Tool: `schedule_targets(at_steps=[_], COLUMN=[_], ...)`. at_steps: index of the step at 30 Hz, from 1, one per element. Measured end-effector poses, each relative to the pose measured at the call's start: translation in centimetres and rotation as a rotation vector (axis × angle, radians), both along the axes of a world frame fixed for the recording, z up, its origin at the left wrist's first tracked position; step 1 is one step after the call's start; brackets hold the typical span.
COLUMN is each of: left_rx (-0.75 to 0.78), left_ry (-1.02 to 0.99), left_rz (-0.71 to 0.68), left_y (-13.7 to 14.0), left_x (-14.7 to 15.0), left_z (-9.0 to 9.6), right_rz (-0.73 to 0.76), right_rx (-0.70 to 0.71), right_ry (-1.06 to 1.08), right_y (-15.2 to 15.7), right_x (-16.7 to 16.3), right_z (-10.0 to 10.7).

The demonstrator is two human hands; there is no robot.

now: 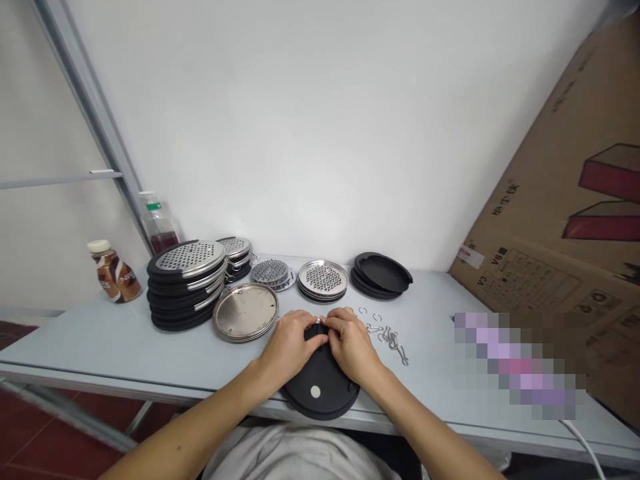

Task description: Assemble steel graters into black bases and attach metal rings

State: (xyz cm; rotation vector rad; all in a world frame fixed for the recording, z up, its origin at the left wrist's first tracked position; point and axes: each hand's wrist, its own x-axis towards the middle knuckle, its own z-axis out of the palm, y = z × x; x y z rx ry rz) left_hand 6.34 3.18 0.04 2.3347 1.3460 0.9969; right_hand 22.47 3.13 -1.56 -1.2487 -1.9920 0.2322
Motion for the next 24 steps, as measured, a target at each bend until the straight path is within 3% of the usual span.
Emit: schedule_targets(at_steps=[10,24], left_rx=[0.004,-0.052], left_ry=[-0.03,-0.111], left_rz=[-0.06,-0.001], left_y=[0.3,0.27], left_x=[-0.23,-0.25], left_z=[0.01,-0.27], right_rz=[-0.034,-0.032], right_rx=[0.011,-0.002], right_ry=[-0.021,0.04], right_y=[-0.29,-0.46], right_x=[-0.17,-0.1], right_z=[0.07,-0.11])
